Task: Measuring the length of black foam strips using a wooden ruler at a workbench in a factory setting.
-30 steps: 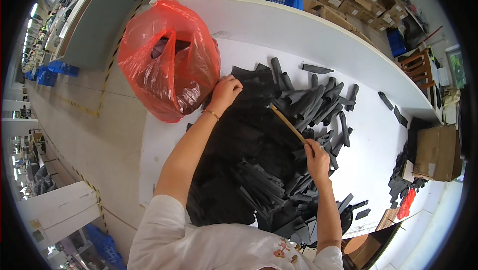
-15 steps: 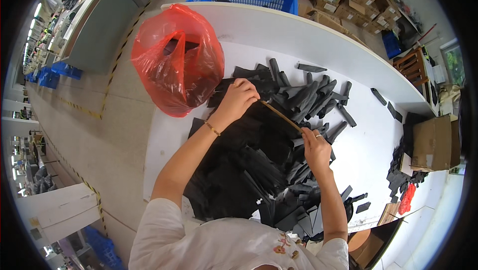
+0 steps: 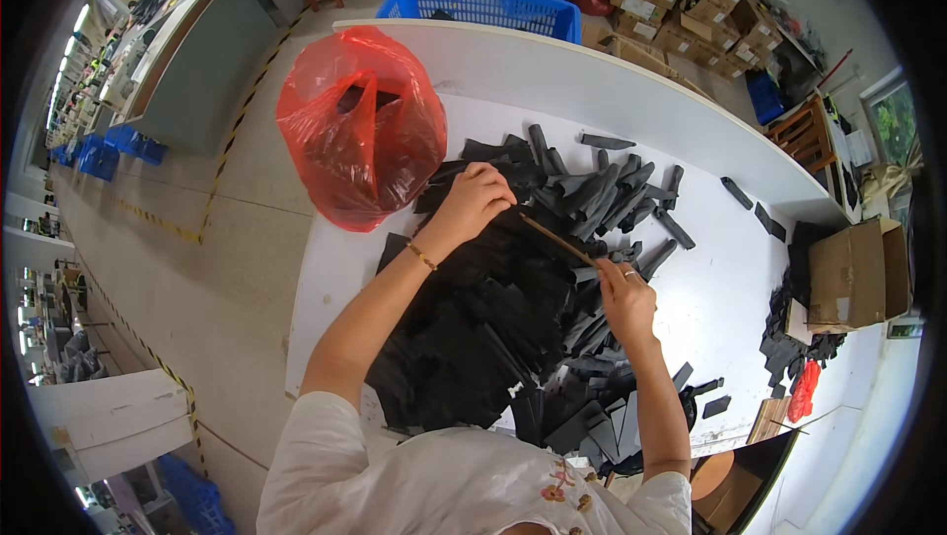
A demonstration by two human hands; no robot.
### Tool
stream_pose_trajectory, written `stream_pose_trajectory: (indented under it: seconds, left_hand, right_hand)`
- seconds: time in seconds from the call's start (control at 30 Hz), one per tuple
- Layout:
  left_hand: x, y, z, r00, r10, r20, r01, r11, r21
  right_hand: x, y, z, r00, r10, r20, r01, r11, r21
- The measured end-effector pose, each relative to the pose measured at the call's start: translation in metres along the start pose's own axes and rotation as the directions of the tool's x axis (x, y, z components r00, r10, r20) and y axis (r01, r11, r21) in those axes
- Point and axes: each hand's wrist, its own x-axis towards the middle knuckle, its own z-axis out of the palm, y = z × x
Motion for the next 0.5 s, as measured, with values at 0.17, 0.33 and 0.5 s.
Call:
stream_pose_trajectory:
  seconds: [0.17, 0.33, 0.5]
  left_hand:
    - [-0.004, 0.072, 0.019, 0.983, 0.181, -0.037, -0.176, 0.979, 0.098]
    - [-0.037, 0.079, 0.028, 0.644, -0.487, -0.59, 0.078, 0.809, -0.583]
    - [-0.067, 0.096, 0.072, 0.586, -0.757, 0.291, -0.003, -0.361, -0.933]
  right_hand:
    - [0.003, -0.03, 0.031, 0.994, 0.086, 0.063, -0.095, 0.982, 0.164]
    - [-0.007, -0.075, 0.039, 0.887, 0.302, 0.35, -0.462, 0.618, 0.637]
    - [-0.026, -0.108, 0.072, 0.947, 0.321, 0.029, -0.287, 0.8, 0.527]
